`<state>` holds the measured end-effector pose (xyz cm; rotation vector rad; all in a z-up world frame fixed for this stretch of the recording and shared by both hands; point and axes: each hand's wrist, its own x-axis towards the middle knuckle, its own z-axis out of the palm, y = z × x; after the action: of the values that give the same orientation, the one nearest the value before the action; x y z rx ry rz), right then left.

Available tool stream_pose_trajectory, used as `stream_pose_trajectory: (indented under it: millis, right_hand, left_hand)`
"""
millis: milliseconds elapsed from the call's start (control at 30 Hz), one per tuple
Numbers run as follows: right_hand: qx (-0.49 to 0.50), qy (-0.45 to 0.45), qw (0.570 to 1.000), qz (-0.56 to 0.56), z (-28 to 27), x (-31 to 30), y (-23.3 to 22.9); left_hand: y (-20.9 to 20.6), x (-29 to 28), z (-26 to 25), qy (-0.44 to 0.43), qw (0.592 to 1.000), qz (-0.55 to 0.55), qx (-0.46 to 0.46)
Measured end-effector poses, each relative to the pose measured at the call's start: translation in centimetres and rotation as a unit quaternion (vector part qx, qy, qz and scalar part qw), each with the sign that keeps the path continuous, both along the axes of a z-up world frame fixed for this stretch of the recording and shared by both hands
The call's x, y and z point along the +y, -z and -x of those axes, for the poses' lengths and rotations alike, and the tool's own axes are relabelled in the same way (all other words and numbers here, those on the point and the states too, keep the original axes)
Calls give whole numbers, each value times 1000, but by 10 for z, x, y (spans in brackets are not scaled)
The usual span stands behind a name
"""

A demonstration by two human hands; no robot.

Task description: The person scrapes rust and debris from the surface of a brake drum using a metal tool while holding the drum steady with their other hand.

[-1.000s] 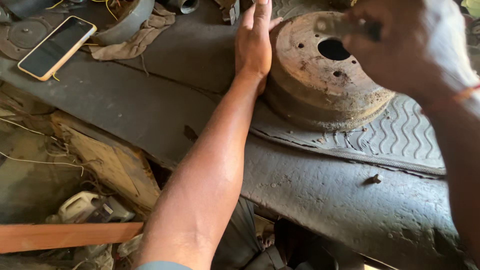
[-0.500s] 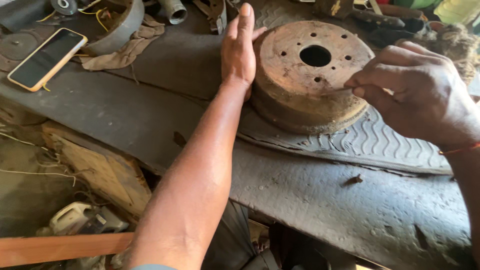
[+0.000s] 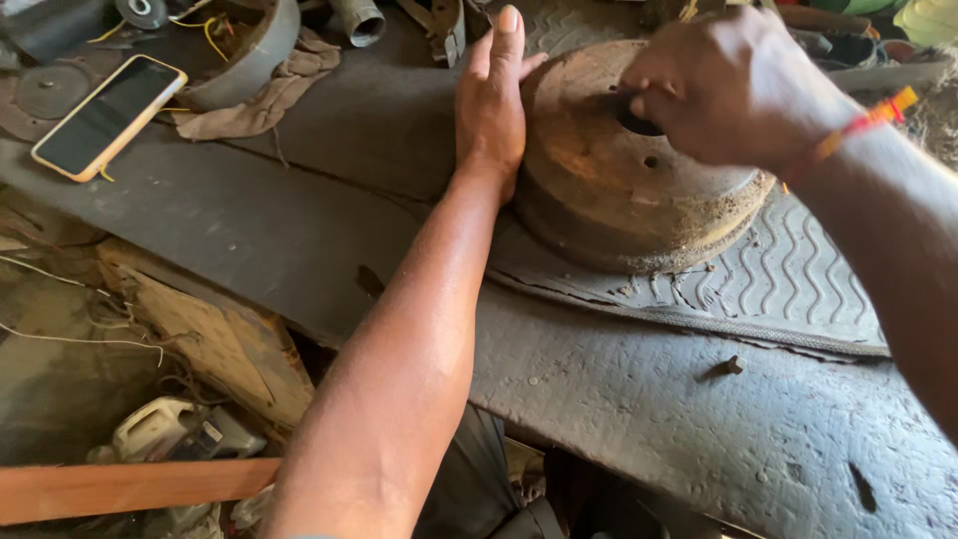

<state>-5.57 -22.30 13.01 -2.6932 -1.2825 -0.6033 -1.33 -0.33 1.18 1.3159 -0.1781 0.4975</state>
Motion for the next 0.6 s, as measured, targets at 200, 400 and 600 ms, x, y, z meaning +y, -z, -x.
stream_pose_trajectory:
  millis: [200,400,600]
  right_hand:
    - [359,129,886,-265,11,-2,-2]
    - [-33,-42,998,35,70,-24,-11]
    - [-9,-49,999,8,36,-4,-1]
  left_hand:
    - [6,0,-12,22,999,25,-32]
    - [16,1,-21,9,997,13,-74]
    - [8,-5,-3,9,1000,24,-16]
